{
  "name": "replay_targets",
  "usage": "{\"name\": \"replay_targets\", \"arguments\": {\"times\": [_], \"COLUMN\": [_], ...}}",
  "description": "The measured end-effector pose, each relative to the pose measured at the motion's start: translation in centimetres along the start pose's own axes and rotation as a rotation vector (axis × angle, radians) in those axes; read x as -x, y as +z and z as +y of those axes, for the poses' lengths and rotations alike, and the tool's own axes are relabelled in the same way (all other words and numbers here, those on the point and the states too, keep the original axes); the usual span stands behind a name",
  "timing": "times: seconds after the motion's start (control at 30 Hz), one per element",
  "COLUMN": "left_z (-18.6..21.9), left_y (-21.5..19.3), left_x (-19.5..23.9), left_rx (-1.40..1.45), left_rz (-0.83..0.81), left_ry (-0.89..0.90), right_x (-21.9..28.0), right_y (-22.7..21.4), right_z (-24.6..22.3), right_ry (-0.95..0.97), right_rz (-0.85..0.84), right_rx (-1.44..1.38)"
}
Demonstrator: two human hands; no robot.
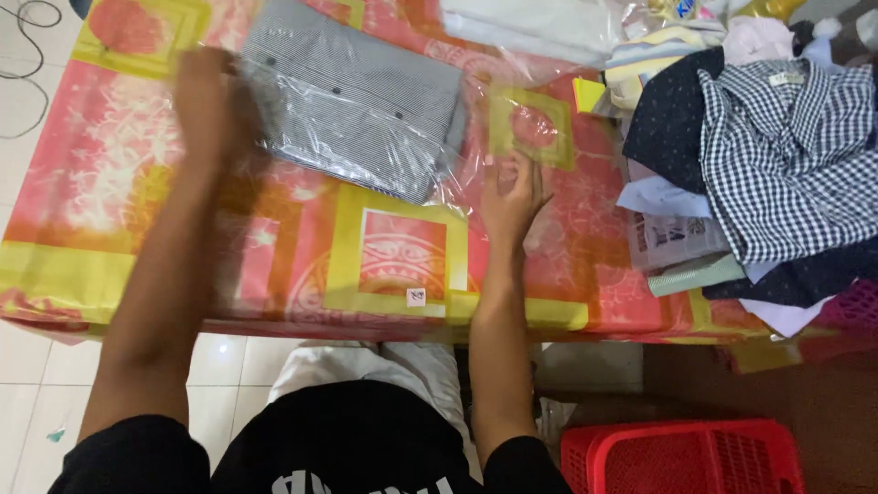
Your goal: The person places a folded blue and white striped shirt into a clear plastic bag on a table. They then smooth the bag, fold the excess plastic over the shirt, and seal the bag using a handheld heat sealer.
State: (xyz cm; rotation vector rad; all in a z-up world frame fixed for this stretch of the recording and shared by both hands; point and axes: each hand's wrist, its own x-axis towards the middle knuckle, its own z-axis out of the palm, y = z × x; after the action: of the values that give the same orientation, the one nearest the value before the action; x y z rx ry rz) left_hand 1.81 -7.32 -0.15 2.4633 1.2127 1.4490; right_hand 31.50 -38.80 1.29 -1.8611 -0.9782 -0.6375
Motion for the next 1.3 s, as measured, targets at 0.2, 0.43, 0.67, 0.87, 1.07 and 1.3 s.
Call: {"name": "replay_targets", "arguments": {"times": [0.2, 0.43, 0.67, 0.87, 1.07, 1.3], "left_z": [17.5, 23.4, 24.3, 20.9, 15.9, 12.1], "left_y": [-0.4, 3.1, 5.9, 6.8, -2.0, -14.9], "left_x": [5.2, 8.9, 9.7, 10.4, 9.8, 11.2], "left_rx": [0.352, -0.020, 0.004, 0.127, 0.360, 0.342], "left_rz": [-0.554, -0.554, -0.301, -0.320, -0.535, -0.613], "left_ry": [0.423, 0.661, 0.738, 0.913, 1.085, 0.952], "right_x": [0.1, 1.5, 8.7, 10.4, 7.9, 4.9], "right_y": [-3.0, -14.5, -11.2, -14.6, -21.2, -17.9], "right_z": [-0.2, -3.4, 9.6, 4.8, -4.4, -5.2], "right_ry": [0.021, 0.223, 0.104, 0.100, 0.013, 0.115], "right_rz": [0.077, -0.546, -0.457, -0.611, -0.982, -0.751], "right_rx": [-0.072, 0.188, 0.135, -0.153, -0.576, -0.440]}}
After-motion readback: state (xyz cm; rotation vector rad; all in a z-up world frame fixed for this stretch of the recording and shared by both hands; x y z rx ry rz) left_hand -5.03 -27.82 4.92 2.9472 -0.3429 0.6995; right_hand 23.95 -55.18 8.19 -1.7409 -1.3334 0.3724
